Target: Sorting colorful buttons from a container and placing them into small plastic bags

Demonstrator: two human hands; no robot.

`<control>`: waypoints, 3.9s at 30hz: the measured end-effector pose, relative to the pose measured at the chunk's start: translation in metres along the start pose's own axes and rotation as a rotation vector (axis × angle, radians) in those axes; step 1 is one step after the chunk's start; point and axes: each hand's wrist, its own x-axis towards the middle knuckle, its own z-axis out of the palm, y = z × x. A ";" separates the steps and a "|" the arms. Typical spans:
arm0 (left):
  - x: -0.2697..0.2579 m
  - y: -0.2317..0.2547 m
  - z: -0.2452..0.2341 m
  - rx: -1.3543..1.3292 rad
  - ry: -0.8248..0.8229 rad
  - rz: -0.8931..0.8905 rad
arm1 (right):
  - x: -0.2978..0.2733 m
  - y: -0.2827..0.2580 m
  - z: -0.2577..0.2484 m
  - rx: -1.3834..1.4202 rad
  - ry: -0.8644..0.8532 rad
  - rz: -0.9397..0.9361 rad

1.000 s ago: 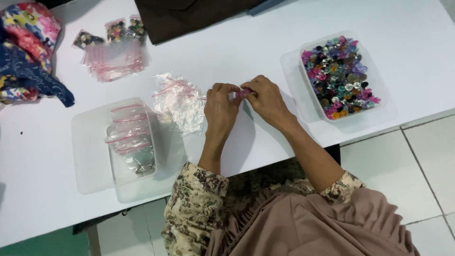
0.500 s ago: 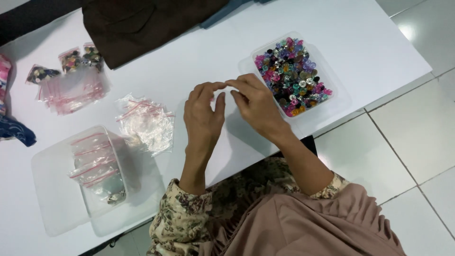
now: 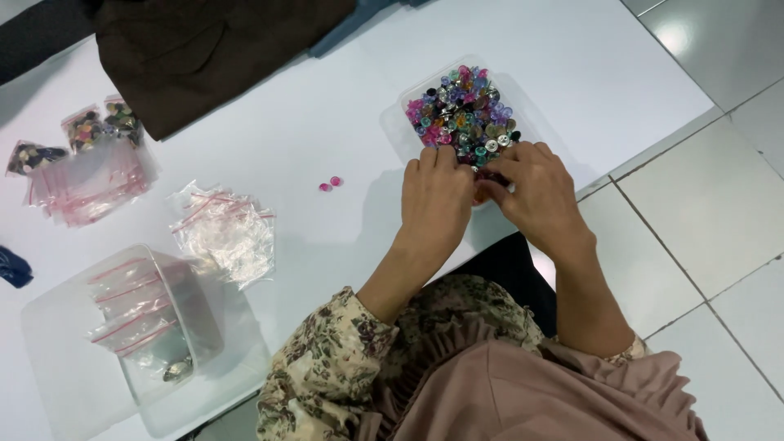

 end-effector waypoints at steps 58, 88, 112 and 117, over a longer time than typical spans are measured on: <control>-0.110 -0.135 -0.069 -0.217 0.059 -0.615 | 0.051 -0.127 0.133 0.328 0.035 -0.338; 0.062 -0.082 0.041 0.004 -0.038 -0.144 | 0.102 0.043 0.044 -0.071 0.185 -0.151; 0.052 -0.073 0.016 0.003 -0.266 -0.089 | 0.044 0.009 0.002 -0.137 -0.039 -0.061; 0.040 -0.073 0.006 -0.058 -0.204 -0.069 | 0.041 -0.003 0.002 -0.092 0.075 -0.129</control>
